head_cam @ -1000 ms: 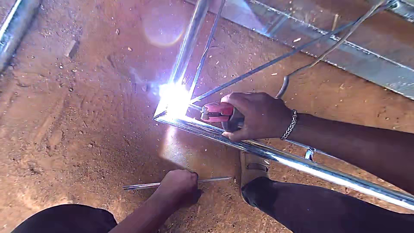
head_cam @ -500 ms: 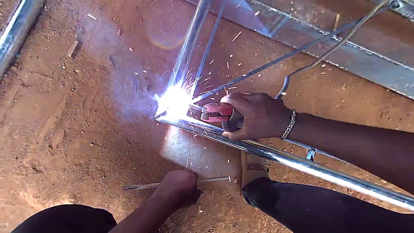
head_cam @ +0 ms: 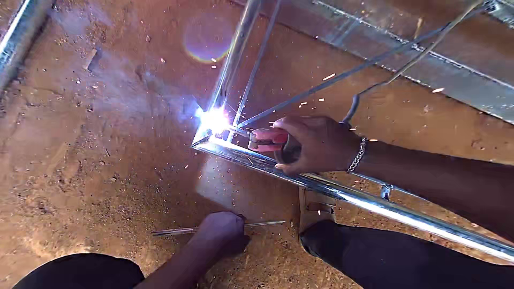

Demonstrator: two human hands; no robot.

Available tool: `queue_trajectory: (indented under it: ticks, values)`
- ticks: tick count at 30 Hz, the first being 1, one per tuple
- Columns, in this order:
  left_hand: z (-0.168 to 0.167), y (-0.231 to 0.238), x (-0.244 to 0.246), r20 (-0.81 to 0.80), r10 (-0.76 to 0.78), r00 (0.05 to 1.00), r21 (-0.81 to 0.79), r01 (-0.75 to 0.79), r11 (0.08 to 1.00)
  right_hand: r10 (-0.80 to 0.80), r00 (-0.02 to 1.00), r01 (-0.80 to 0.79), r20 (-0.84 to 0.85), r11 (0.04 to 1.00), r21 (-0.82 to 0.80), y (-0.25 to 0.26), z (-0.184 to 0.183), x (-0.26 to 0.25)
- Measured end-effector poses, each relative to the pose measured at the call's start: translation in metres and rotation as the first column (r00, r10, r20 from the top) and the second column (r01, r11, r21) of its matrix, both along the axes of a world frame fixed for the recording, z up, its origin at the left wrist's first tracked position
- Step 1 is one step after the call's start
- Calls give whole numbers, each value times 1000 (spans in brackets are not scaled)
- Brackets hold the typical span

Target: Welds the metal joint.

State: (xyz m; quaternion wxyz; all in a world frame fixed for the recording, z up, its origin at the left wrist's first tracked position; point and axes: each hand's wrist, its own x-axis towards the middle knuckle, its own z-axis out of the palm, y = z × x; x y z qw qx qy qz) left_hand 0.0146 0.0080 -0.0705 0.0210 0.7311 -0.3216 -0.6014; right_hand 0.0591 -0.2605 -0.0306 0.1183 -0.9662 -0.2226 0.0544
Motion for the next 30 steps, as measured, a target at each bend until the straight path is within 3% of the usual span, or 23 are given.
queue_trajectory:
  ticks: [30]
  values:
    - [1, 5, -1, 27, 29, 999, -33, -28, 999, -23, 999, 22, -32, 999, -26, 4, 3, 4]
